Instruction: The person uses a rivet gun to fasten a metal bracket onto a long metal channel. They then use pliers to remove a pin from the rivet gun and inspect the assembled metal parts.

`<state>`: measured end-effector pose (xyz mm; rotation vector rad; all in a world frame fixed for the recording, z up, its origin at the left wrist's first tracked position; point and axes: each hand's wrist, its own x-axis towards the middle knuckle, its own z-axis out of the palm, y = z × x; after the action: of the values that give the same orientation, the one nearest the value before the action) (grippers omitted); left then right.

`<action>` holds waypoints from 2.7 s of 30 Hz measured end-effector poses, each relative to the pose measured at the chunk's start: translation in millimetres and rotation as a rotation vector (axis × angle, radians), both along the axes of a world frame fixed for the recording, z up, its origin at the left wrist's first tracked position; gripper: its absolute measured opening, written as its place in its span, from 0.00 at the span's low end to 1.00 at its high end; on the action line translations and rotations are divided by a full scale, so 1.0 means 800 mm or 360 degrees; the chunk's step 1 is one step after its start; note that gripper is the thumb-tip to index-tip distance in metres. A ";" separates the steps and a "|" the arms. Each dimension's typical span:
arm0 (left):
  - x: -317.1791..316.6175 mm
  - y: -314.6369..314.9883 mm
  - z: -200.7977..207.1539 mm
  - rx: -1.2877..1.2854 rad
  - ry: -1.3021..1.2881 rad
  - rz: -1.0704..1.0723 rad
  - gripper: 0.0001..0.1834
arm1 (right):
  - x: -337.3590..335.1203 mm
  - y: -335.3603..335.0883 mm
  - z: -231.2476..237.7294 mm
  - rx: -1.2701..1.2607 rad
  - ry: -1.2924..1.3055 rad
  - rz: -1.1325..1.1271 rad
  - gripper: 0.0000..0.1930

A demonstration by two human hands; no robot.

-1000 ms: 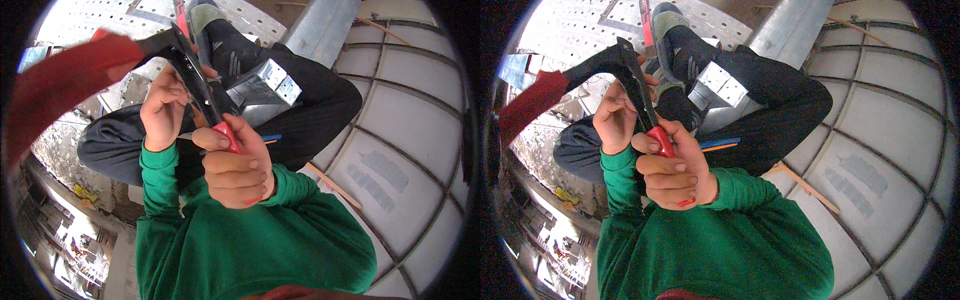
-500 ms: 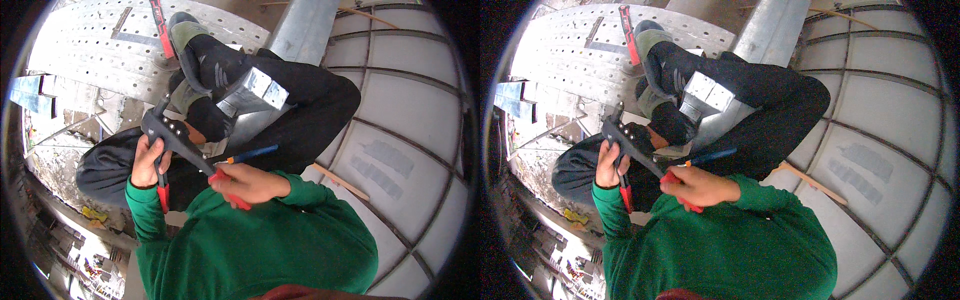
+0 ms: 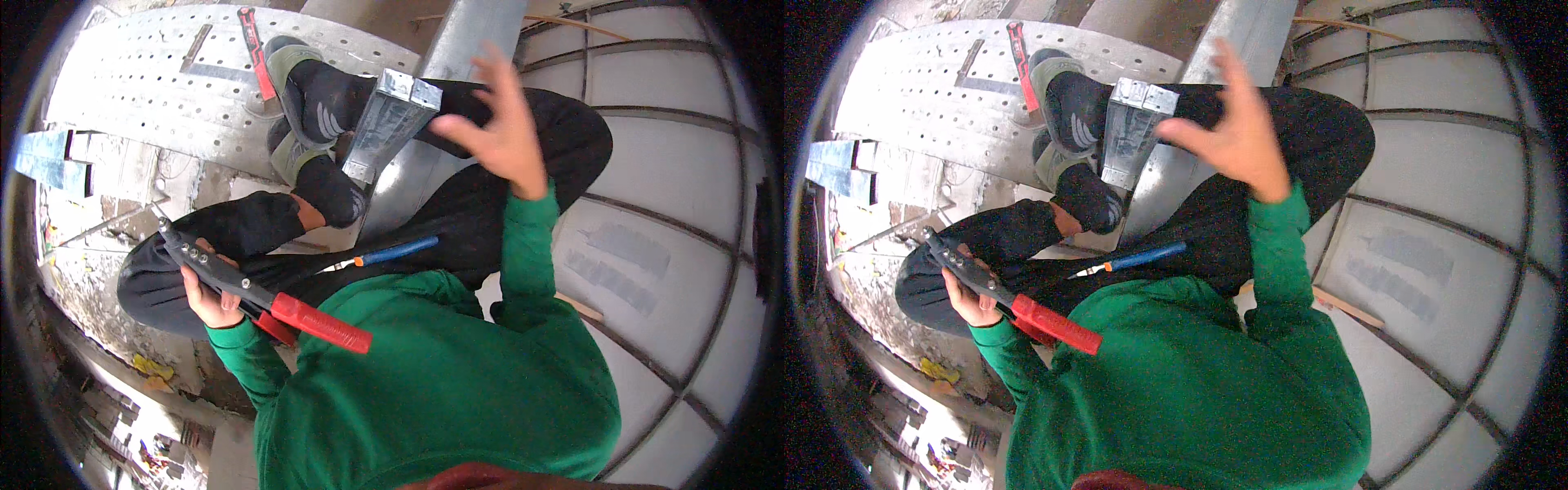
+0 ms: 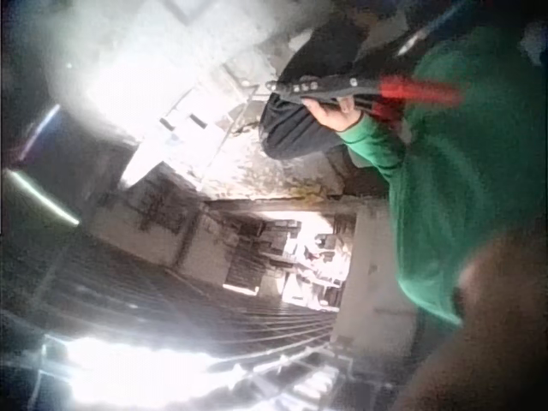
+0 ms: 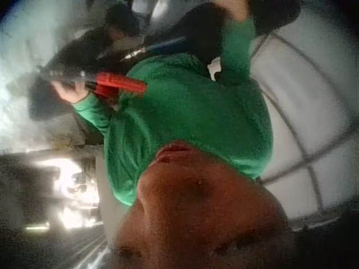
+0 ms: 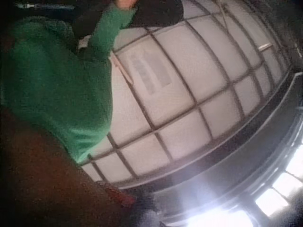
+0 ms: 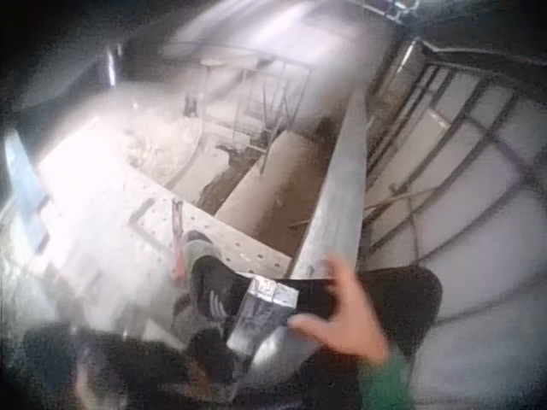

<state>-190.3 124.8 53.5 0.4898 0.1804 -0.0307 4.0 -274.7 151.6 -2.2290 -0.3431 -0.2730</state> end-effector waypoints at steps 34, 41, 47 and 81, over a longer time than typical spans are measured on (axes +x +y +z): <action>0.042 -0.055 0.060 0.0306 0.0394 0.0027 0.28 | 0.195 -0.122 -0.081 0.0043 0.1526 0.0269 0.10; 0.080 -0.058 0.059 0.0562 0.0591 -0.0282 0.31 | 0.158 -0.128 -0.201 -0.1251 0.0698 -0.0211 0.37; 0.100 -0.078 0.061 0.0672 0.0902 -0.0068 0.43 | 0.065 0.051 -0.185 -0.0259 0.0373 0.0244 0.21; 0.072 -0.052 0.033 0.0806 0.0652 -0.0209 0.38 | 0.050 0.101 -0.219 -0.0906 0.1017 0.0325 0.07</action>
<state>-132.6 83.0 79.7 0.9993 0.5651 -0.2182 43.8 -193.9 -23.4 -2.6467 -0.3135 0.7196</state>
